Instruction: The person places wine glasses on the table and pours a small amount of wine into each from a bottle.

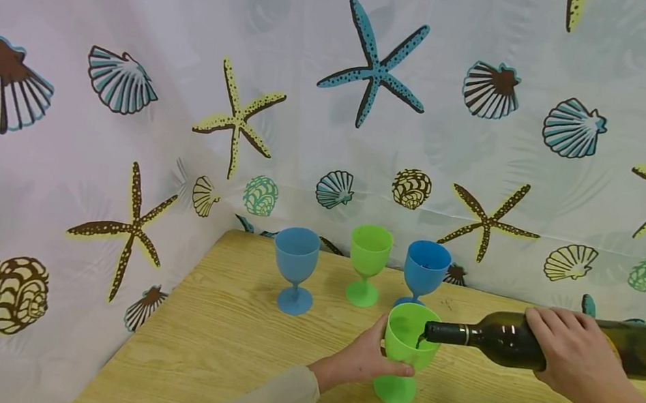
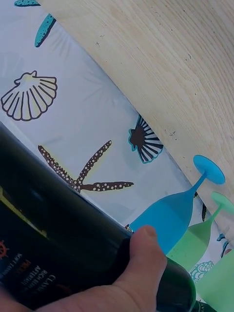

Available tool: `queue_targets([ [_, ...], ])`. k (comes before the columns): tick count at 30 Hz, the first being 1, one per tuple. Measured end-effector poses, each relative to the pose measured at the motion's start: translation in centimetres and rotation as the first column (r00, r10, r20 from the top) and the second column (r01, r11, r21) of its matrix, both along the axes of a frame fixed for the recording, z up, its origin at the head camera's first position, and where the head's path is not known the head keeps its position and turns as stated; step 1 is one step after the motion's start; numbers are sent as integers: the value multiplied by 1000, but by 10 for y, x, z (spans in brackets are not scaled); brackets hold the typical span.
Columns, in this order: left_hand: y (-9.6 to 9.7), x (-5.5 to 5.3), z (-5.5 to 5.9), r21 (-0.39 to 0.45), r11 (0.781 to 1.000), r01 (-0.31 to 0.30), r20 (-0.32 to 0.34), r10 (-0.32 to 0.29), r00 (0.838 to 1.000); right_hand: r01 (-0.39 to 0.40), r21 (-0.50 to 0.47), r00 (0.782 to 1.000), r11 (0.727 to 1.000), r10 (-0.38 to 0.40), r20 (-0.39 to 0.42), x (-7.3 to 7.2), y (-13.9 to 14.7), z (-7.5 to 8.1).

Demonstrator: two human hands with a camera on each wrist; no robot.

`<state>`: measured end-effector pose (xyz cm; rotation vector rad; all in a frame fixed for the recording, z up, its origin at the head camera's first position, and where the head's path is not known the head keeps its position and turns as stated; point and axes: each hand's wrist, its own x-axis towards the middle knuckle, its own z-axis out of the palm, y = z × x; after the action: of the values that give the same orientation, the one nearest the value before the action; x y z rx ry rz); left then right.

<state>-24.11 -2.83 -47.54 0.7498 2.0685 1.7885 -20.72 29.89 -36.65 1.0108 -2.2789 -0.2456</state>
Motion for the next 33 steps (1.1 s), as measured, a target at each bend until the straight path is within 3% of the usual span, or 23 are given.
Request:
queue_targets([
  [33, 0, 2, 4, -5, 1000, -6, 24, 6, 1000, -15, 8, 1000, 1000, 15, -1, -2, 0, 3],
])
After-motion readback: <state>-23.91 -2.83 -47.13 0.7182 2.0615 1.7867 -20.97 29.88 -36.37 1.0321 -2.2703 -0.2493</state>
